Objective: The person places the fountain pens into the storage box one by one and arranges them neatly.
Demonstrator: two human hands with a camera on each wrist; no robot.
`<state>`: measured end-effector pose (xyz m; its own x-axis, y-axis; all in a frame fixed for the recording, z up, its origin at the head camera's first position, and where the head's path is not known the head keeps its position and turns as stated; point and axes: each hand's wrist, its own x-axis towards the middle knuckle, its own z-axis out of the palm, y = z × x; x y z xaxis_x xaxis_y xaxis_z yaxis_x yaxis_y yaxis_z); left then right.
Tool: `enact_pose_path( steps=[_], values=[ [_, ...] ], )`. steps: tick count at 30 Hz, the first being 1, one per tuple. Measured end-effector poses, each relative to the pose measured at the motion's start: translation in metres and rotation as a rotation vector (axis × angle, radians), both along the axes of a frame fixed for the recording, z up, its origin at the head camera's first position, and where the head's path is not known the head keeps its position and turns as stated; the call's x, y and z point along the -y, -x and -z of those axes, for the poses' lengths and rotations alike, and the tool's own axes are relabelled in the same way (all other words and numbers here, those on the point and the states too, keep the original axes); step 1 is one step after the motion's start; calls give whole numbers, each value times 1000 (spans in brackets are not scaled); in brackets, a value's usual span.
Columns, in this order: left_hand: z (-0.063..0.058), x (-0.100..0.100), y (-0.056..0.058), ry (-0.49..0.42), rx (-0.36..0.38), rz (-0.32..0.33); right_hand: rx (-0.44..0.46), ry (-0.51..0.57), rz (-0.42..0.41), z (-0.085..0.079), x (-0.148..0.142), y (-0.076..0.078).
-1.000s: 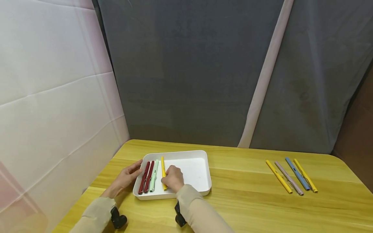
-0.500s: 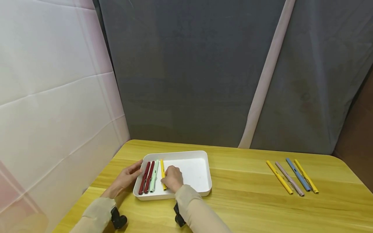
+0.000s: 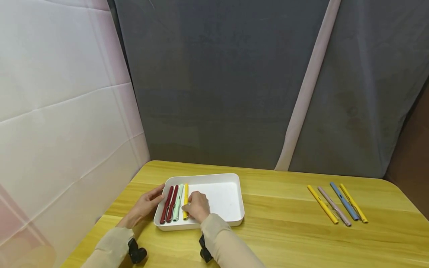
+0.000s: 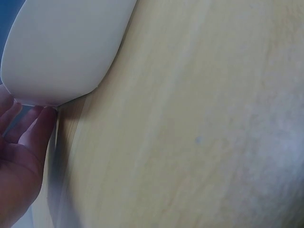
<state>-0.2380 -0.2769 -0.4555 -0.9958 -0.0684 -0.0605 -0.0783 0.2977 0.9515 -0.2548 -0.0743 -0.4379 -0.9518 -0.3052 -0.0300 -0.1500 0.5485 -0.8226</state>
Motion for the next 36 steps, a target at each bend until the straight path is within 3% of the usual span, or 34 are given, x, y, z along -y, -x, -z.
enact_pose_path(
  steps=[10, 36],
  values=[
    [1, 0, 0, -8, 5, -10, 25, 65, -4, 2, 3, -1],
    [0, -1, 0, -55, -3, -8, 57, 70, 10, 3, 5, 0]
  ],
)
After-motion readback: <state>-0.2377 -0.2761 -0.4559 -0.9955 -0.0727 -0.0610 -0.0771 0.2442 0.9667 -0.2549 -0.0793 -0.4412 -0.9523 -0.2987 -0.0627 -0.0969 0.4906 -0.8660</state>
